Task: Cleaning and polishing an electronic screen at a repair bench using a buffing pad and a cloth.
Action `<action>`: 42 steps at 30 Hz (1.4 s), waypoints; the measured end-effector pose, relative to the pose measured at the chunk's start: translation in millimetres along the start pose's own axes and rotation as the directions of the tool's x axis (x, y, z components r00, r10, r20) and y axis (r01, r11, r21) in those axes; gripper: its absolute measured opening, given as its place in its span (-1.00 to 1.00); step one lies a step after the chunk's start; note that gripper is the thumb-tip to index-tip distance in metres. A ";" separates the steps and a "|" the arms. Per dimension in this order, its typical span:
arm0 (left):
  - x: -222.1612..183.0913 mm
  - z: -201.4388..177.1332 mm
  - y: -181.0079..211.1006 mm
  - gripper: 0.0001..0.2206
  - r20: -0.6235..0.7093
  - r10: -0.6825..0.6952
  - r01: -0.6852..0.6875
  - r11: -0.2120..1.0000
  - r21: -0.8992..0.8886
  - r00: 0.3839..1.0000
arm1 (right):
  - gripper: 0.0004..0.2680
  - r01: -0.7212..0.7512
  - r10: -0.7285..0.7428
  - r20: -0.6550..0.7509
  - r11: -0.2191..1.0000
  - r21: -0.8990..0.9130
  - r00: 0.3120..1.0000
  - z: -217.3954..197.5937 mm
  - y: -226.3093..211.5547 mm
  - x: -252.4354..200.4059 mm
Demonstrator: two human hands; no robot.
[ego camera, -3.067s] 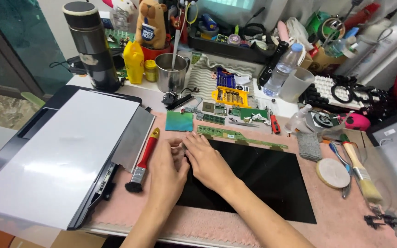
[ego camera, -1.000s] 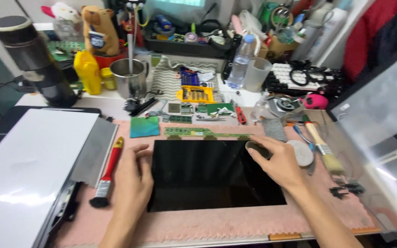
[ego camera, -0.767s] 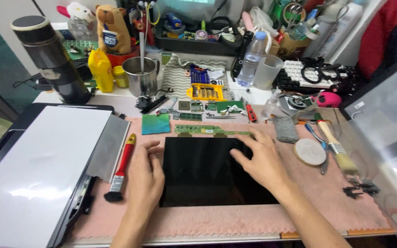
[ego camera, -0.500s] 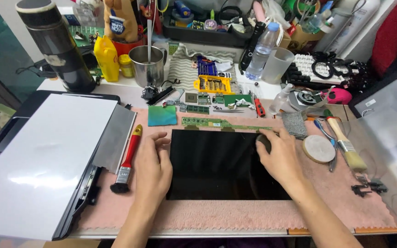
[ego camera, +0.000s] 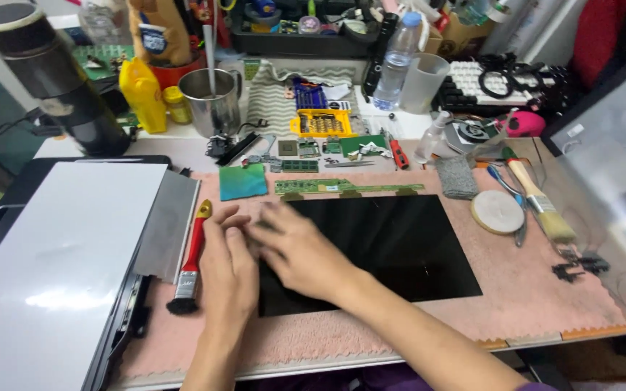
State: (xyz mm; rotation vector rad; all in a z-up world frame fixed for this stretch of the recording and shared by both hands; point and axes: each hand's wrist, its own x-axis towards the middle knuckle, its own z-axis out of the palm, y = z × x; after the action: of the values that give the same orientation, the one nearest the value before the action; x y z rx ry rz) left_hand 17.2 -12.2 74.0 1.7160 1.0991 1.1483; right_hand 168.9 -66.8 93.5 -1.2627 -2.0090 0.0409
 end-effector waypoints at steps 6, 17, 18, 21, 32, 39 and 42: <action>2.7 3.0 -6.4 -0.61 0.021 0.044 -0.044 0.999 0.024 0.999 | -0.60 -0.188 0.214 0.209 0.973 -0.137 0.954 17.1 21.3 -27.5; -1.1 1.2 1.8 -0.64 0.117 0.149 -0.170 0.965 0.198 0.982 | -0.59 -0.350 0.394 0.208 0.911 -0.219 0.895 -64.0 38.3 -90.1; -1.5 1.1 5.0 -0.55 0.130 0.201 -0.228 0.943 0.244 0.971 | -0.58 -0.392 0.435 0.196 0.893 -0.223 0.879 -76.0 39.8 -99.8; -4.5 3.4 -0.3 -0.49 0.155 0.158 -0.203 0.916 0.345 0.975 | -0.58 -0.506 0.557 0.130 0.812 -0.289 0.820 -113.8 57.1 -136.3; -0.9 0.7 -4.8 -0.24 0.263 0.139 -0.244 0.874 0.421 0.955 | -0.61 -0.682 0.695 -0.053 0.685 -0.256 0.717 -183.4 66.2 -187.6; 1.9 0.6 -7.5 -0.26 0.322 0.144 -0.262 0.896 0.359 0.936 | -0.61 -0.803 0.908 -0.330 0.392 0.449 0.258 -184.2 4.1 -144.4; 1.5 0.8 -11.9 -0.27 0.320 0.127 -0.248 0.894 0.373 0.939 | -0.63 -0.587 0.938 -0.291 0.345 0.732 0.189 -178.5 14.1 -145.0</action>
State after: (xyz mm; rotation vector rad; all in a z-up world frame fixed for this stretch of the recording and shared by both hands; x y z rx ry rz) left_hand 15.5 -7.1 63.3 2.2804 1.0539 0.7738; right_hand 321.1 -235.1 133.2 -1.5453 -0.3991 0.4784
